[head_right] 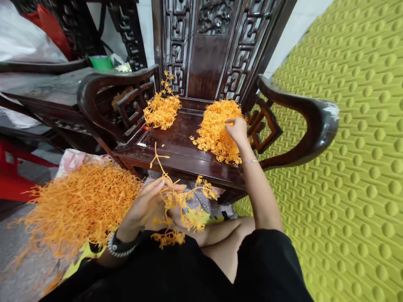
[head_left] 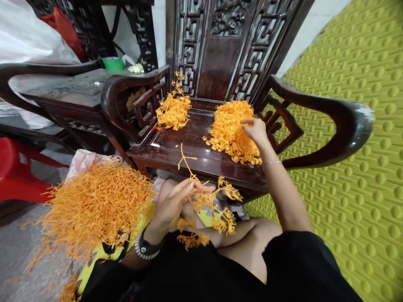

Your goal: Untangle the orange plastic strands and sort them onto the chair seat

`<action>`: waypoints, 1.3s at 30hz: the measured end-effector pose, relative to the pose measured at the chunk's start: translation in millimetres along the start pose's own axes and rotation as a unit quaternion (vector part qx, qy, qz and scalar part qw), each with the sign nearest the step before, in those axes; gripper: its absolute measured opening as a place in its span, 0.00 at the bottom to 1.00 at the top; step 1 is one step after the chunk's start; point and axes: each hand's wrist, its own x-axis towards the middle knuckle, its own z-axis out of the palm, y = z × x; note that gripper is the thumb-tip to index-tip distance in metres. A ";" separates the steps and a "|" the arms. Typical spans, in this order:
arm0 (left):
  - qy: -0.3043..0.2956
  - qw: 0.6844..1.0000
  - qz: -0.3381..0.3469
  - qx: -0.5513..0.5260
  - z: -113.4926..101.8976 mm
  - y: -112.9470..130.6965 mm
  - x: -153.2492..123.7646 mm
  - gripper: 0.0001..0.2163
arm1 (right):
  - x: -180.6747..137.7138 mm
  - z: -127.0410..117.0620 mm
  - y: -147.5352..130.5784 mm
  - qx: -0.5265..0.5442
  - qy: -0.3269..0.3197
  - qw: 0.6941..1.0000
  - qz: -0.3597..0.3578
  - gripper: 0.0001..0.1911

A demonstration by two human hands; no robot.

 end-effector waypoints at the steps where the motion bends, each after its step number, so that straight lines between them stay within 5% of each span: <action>1: -0.006 1.000 0.005 -0.003 0.2 2.7 0.8 0.11 | -2.1 1.1 0.1 0.006 -0.005 1.000 0.000 0.06; 6: -0.012 0.999 0.047 -0.003 -2.0 8.9 4.8 0.13 | -72.2 -12.6 -27.7 0.102 0.097 0.979 -0.145 0.09; 9: 0.011 0.996 0.087 0.025 -1.4 6.6 7.0 0.14 | -140.8 -23.4 -51.3 0.205 -0.017 0.955 -0.215 0.16; 12: 0.042 0.991 0.104 0.075 1.6 0.7 9.3 0.15 | -200.5 -25.4 -67.7 0.366 -0.240 0.871 -0.224 0.28; 15: 0.068 0.985 0.115 0.110 2.0 -4.3 11.1 0.13 | -233.2 -19.7 -74.4 0.337 -0.234 0.893 -0.185 0.35; 20: 0.091 0.987 0.049 0.127 -13.6 0.6 8.0 0.08 | -229.3 -27.2 -73.6 0.351 -0.237 0.899 -0.113 0.13; 26: -0.108 0.962 -0.063 0.241 -25.6 4.3 -3.6 0.12 | -204.4 -57.3 -69.5 0.384 -0.342 0.858 -0.025 0.18; 31: -0.008 0.930 0.115 0.348 -22.3 -9.9 -6.7 0.26 | -211.7 -50.1 -71.6 0.475 -0.450 0.754 0.059 0.17; 34: -0.033 0.900 0.201 0.384 -19.6 -5.9 -7.6 0.25 | -219.9 -48.7 -77.0 0.558 -0.493 0.656 0.119 0.15; 36: -0.052 0.848 0.257 0.460 -15.0 1.7 -7.3 0.27 | -224.0 -52.1 -82.0 0.584 -0.511 0.616 0.131 0.13; 39: -0.063 0.760 0.300 0.573 -5.8 12.8 -6.1 0.25 | -227.7 -58.8 -88.8 0.582 -0.512 0.617 0.137 0.12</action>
